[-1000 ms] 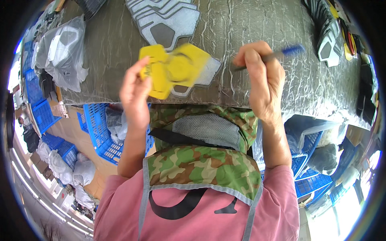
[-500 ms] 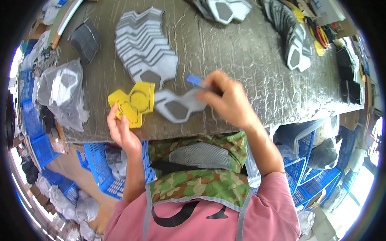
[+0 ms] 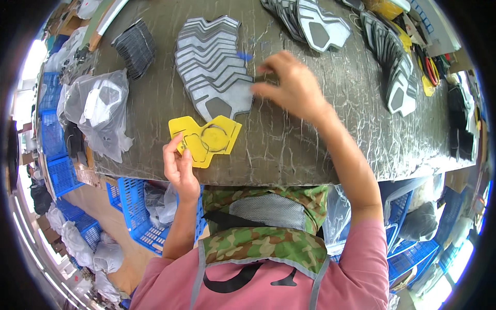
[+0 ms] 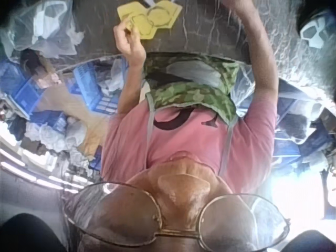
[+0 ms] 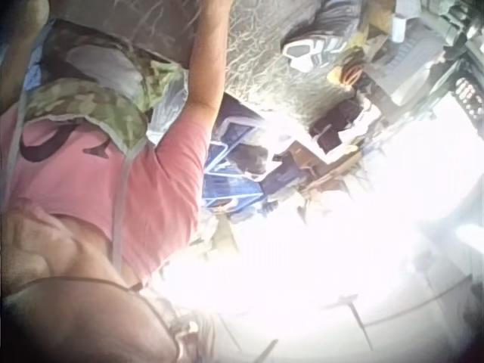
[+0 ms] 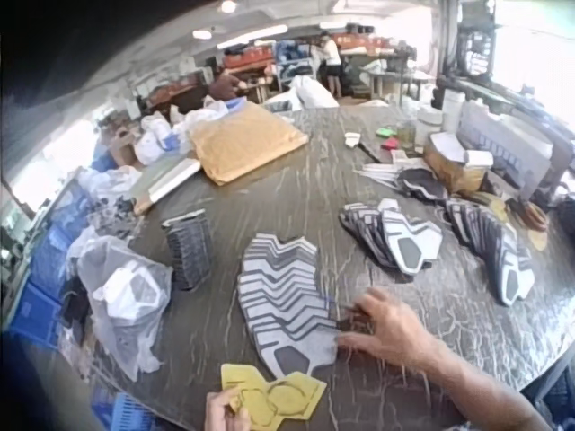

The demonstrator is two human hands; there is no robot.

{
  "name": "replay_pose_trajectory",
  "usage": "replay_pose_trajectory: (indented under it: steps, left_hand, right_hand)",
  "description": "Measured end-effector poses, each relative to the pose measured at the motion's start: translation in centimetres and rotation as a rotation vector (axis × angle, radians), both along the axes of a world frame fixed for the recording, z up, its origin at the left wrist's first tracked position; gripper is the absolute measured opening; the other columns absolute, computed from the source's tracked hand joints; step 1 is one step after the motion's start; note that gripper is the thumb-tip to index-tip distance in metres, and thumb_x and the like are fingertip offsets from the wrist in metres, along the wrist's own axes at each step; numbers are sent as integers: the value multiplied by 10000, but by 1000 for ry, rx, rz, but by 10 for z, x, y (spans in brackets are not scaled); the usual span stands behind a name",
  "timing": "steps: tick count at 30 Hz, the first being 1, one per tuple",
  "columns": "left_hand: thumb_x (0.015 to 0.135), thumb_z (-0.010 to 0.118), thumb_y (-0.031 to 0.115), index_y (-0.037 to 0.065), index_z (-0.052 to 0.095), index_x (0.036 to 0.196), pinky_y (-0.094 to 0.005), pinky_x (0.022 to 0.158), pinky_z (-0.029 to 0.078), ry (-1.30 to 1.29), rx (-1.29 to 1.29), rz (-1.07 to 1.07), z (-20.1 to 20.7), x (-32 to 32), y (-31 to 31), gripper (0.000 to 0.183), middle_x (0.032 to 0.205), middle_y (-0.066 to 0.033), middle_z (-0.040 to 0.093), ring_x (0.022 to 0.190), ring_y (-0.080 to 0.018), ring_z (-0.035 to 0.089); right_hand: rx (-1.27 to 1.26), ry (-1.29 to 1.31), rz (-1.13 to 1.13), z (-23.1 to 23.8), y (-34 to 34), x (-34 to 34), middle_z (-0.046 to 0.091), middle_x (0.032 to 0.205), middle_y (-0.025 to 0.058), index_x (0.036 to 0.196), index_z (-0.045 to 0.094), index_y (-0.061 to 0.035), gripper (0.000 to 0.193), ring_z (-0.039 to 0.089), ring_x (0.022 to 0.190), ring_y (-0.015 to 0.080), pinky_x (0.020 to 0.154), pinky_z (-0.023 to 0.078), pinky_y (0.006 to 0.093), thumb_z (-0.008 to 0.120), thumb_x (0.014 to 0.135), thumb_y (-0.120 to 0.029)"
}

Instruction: The person fastens the buckle on an apron strap, then repeatedly takes fabric pieces from a stack, aligns a template over each piece, and marks them using a pen.

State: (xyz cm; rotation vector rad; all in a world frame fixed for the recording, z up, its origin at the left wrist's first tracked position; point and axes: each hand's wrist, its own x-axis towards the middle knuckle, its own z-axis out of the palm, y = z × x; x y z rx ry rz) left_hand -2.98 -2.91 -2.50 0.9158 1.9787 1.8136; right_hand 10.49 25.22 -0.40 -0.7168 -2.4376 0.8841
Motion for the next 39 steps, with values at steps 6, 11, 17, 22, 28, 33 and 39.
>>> replay_pose_trajectory:
  steps: [6,11,17,22,28,33,39]
  left_hand:
    - [957,543,-44,-19,604,1255,-229,746,406,77,-28,-40,0,-1,2,305,1066,-46,537,835,-94,461]
    - [958,535,-45,-30,595,1273,-236,832,409,-6,-53,-88,8,2,4,321,1095,-26,532,910,-88,488]
    - [935,589,-8,45,632,1242,-272,720,401,211,-229,-155,22,13,31,314,931,-49,540,756,-134,468]
    - [892,632,80,85,581,1304,-403,835,354,559,-456,-196,12,22,32,415,1011,-92,556,925,-292,552]
    - [896,638,127,70,536,1343,-419,834,335,673,-596,-206,19,35,26,462,1033,-97,539,976,-288,534]
    - [911,631,140,66,533,1348,-421,847,340,648,-607,-216,19,36,24,454,1067,-107,549,1004,-296,537]
    - [892,640,163,51,536,1357,-421,843,318,681,-600,-210,17,33,18,490,1033,-102,530,964,-288,522]
  right_hand:
    - [-59,-76,-15,-3,-30,-12,621,996,133,1014,637,-7,376,653,921,334,779,521,413,815,801,-261]
    - [-397,-134,65,14,-42,13,675,862,162,985,602,4,277,683,792,349,716,525,394,748,871,-202]
    - [-438,-120,-3,12,-59,47,672,843,154,1030,636,12,212,653,710,283,675,508,361,700,908,-150]
    - [-321,-147,31,20,-69,57,625,1057,124,1116,640,-9,328,657,834,255,700,518,347,752,855,-173]
    - [-135,-179,115,17,-86,61,577,1232,94,1209,631,-63,611,647,1064,321,853,567,405,884,668,-194]
    - [-85,-177,98,13,-96,61,567,1178,86,1204,631,-75,591,677,947,287,765,581,390,878,681,-199]
    - [-73,-141,43,14,-110,59,574,1139,95,1187,644,-64,562,677,911,283,748,579,383,875,686,-170]
